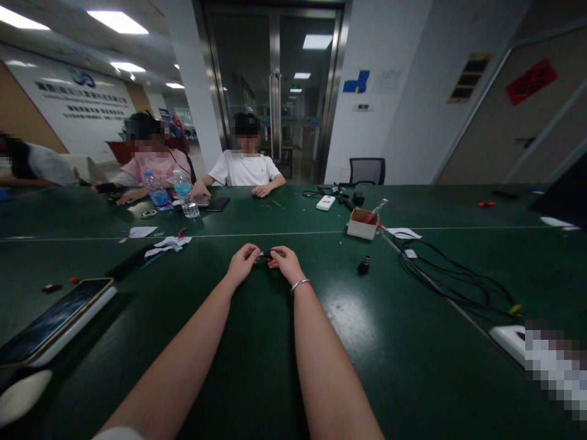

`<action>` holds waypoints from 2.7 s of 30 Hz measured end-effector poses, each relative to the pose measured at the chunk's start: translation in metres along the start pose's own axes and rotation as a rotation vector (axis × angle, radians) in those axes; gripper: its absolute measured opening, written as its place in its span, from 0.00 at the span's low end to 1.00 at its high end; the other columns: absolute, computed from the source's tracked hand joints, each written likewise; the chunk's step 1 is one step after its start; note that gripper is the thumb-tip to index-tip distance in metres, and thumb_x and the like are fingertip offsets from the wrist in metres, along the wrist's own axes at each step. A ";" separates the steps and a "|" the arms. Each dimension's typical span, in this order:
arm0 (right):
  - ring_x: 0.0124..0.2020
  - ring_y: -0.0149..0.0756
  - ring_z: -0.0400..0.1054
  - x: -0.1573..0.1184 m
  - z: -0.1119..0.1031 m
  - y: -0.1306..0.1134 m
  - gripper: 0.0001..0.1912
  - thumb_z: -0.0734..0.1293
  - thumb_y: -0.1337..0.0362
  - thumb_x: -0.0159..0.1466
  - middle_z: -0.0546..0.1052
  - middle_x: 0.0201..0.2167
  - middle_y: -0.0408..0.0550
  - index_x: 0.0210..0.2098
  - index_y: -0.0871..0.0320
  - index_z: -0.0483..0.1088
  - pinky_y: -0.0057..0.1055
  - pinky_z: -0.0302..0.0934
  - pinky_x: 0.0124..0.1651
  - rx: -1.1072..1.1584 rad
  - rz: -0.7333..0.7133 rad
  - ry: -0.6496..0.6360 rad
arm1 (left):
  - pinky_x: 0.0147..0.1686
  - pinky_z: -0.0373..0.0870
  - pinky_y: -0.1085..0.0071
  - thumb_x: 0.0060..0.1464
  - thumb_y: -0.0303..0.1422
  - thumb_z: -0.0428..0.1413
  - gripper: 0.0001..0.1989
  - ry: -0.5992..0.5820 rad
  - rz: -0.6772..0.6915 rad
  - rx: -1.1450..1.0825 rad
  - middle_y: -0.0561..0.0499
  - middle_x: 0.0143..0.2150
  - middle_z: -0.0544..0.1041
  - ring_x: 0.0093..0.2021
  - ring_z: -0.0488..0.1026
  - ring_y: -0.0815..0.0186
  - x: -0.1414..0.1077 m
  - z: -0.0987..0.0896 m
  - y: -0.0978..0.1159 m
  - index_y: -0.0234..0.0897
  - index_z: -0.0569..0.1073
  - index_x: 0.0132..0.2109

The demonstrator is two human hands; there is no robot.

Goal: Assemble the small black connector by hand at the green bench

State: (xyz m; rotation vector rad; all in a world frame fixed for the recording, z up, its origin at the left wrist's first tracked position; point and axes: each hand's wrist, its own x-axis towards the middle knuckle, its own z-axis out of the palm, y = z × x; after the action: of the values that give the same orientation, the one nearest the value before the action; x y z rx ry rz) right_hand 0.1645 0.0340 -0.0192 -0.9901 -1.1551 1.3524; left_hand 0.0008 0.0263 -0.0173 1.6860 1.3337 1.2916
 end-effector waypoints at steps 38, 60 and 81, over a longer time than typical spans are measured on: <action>0.20 0.26 0.70 -0.003 0.000 -0.002 0.06 0.65 0.72 0.60 0.75 0.21 0.44 0.38 0.63 0.69 0.21 0.68 0.25 0.002 -0.011 -0.012 | 0.40 0.69 0.68 0.51 0.36 0.56 0.11 -0.054 0.036 -0.059 0.49 0.37 0.77 0.36 0.73 0.65 0.000 -0.002 0.002 0.39 0.75 0.41; 0.20 0.27 0.71 -0.002 0.000 -0.001 0.05 0.65 0.73 0.60 0.75 0.21 0.44 0.37 0.63 0.69 0.22 0.68 0.26 0.005 -0.010 0.003 | 0.42 0.68 0.68 0.50 0.35 0.56 0.10 -0.038 0.037 -0.015 0.47 0.40 0.77 0.40 0.73 0.65 -0.002 -0.003 0.005 0.38 0.76 0.40; 0.19 0.27 0.71 -0.002 0.000 -0.002 0.05 0.66 0.72 0.59 0.75 0.20 0.43 0.37 0.63 0.68 0.22 0.68 0.25 -0.001 -0.007 0.005 | 0.40 0.67 0.69 0.51 0.36 0.55 0.09 0.002 0.055 0.023 0.49 0.38 0.76 0.37 0.72 0.66 -0.002 -0.002 0.006 0.38 0.74 0.38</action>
State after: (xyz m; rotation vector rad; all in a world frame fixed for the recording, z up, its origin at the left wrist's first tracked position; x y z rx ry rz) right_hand 0.1654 0.0321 -0.0174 -0.9887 -1.1543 1.3438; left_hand 0.0009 0.0225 -0.0115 1.7490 1.3164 1.3137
